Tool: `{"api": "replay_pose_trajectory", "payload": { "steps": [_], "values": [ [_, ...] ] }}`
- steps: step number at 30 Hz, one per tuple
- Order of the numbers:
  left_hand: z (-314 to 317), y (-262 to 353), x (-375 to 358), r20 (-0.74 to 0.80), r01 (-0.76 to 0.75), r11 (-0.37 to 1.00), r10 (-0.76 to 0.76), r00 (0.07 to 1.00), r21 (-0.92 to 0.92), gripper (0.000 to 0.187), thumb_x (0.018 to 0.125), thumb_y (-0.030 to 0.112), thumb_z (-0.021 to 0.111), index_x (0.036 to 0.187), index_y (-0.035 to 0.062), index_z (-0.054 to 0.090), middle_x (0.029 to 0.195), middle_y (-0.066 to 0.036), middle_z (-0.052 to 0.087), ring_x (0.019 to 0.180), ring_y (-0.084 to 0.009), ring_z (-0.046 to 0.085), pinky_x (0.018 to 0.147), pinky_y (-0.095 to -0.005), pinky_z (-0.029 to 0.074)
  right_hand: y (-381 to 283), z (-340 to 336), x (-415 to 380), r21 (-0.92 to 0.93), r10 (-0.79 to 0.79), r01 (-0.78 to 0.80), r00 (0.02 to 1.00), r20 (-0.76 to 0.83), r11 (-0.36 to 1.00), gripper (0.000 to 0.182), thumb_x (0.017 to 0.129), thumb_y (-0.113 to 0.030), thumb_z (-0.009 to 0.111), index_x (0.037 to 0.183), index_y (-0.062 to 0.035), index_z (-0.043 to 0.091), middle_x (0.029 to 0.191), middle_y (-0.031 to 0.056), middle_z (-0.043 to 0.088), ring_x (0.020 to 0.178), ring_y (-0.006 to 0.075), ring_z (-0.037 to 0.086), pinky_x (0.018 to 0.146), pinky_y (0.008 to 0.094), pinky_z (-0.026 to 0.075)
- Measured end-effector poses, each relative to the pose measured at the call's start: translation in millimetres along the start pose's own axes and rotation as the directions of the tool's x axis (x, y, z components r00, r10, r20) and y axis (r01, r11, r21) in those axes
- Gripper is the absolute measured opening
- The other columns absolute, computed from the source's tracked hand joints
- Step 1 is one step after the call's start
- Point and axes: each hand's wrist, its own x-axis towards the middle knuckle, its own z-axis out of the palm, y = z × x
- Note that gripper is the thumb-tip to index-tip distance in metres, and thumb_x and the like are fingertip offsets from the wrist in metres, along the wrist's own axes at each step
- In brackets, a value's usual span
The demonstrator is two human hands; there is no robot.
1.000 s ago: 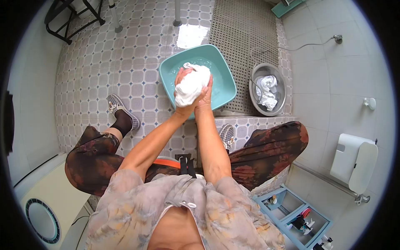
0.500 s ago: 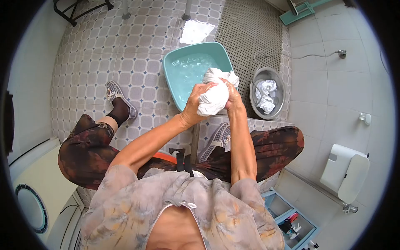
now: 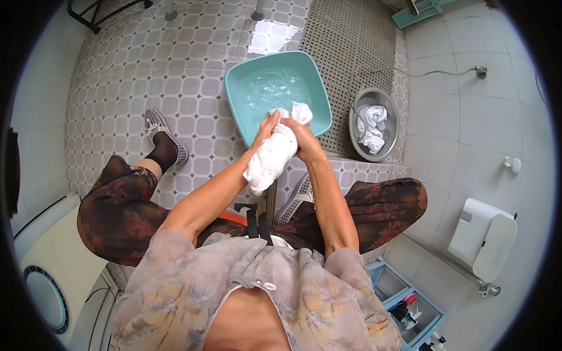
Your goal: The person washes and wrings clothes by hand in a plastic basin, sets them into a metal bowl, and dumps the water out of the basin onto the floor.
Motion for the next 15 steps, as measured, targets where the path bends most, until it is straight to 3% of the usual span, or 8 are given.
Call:
{"api": "replay_pose_trajectory", "payload": {
  "steps": [3,4,7,8,10,13,14,15],
  "values": [
    [4,0,-16,0.233,0.201,0.945,-0.141,0.962,-0.259,0.056,0.094,0.037,0.058,0.133,-0.0004,0.046,0.124,-0.019,0.057,0.108,-0.0292,0.061,0.094,-0.0407,0.052,-23,18,-15,-0.426,0.070,-0.157,0.974,-0.214,0.891,0.065,0.095,-0.053,0.045,0.125,0.0042,0.056,0.116,0.0183,0.063,0.099,0.0272,0.065,0.083,0.0371,0.053],
    [7,3,-22,0.246,0.229,0.947,-0.171,0.954,-0.227,0.057,0.094,0.038,0.058,0.134,-0.0004,0.045,0.126,-0.020,0.055,0.110,-0.0306,0.060,0.095,-0.0421,0.051,-28,21,-19,-0.527,0.044,-0.133,0.983,-0.178,0.839,0.087,0.090,-0.071,0.036,0.130,0.0050,0.052,0.121,0.0201,0.060,0.105,0.0284,0.062,0.087,0.0384,0.050],
    [8,13,-27,0.267,0.362,0.919,-0.314,0.911,-0.154,0.055,0.091,0.034,0.060,0.130,-0.0035,0.047,0.116,-0.019,0.060,0.102,-0.0290,0.064,0.088,-0.0394,0.054,-29,-1,-7,-0.642,-0.044,-0.109,0.975,-0.218,0.759,0.095,0.088,-0.073,0.038,0.125,0.0128,0.053,0.118,0.0257,0.060,0.099,0.0298,0.065,0.084,0.0348,0.052],
    [16,24,-33,0.271,0.400,0.907,-0.354,0.895,-0.134,0.053,0.089,0.034,0.062,0.126,-0.0026,0.049,0.110,-0.016,0.063,0.096,-0.0263,0.065,0.082,-0.0368,0.056,-31,-12,-4,-0.609,0.038,-0.183,0.969,-0.244,0.772,0.108,0.081,-0.084,0.034,0.127,0.0125,0.051,0.120,0.0257,0.059,0.098,0.0287,0.063,0.081,0.0340,0.051],
    [42,44,-46,0.300,0.401,0.906,-0.348,0.888,-0.134,0.046,0.088,0.033,0.059,0.114,-0.0046,0.057,0.095,-0.014,0.068,0.082,-0.0242,0.069,0.073,-0.0334,0.058,-34,-27,-13,-0.315,0.028,-0.112,0.965,-0.260,0.942,0.113,0.078,-0.087,0.036,0.130,0.0119,0.048,0.122,0.0245,0.057,0.102,0.0291,0.060,0.082,0.0348,0.050],
    [43,45,-36,0.401,0.336,0.931,-0.255,0.880,-0.145,0.046,0.089,0.033,0.057,0.113,-0.0058,0.058,0.096,-0.016,0.069,0.082,-0.0247,0.069,0.073,-0.0327,0.058,-29,-28,-22,0.092,0.064,-0.033,0.931,-0.360,0.995,0.116,0.071,-0.090,0.043,0.139,0.0037,0.042,0.127,0.0208,0.053,0.117,0.0342,0.051,0.092,0.0433,0.047],
    [34,42,-27,0.491,0.416,0.869,-0.248,0.835,-0.269,0.049,0.093,0.025,0.052,0.123,-0.0137,0.048,0.114,-0.028,0.061,0.097,-0.0348,0.066,0.086,-0.0423,0.056,-22,-32,-19,0.164,0.059,0.001,0.932,-0.357,0.986,0.115,0.070,-0.090,0.045,0.140,0.0013,0.042,0.129,0.0202,0.053,0.119,0.0350,0.050,0.094,0.0443,0.046],
    [32,38,-24,0.551,0.428,0.858,-0.220,0.805,-0.283,0.048,0.093,0.025,0.051,0.123,-0.0137,0.048,0.113,-0.028,0.062,0.096,-0.0345,0.066,0.086,-0.0419,0.056,-15,-38,-14,0.235,0.052,0.036,0.933,-0.355,0.971,0.114,0.069,-0.090,0.047,0.141,-0.0011,0.042,0.130,0.0196,0.053,0.120,0.0358,0.050,0.096,0.0452,0.045]
  ]
}}
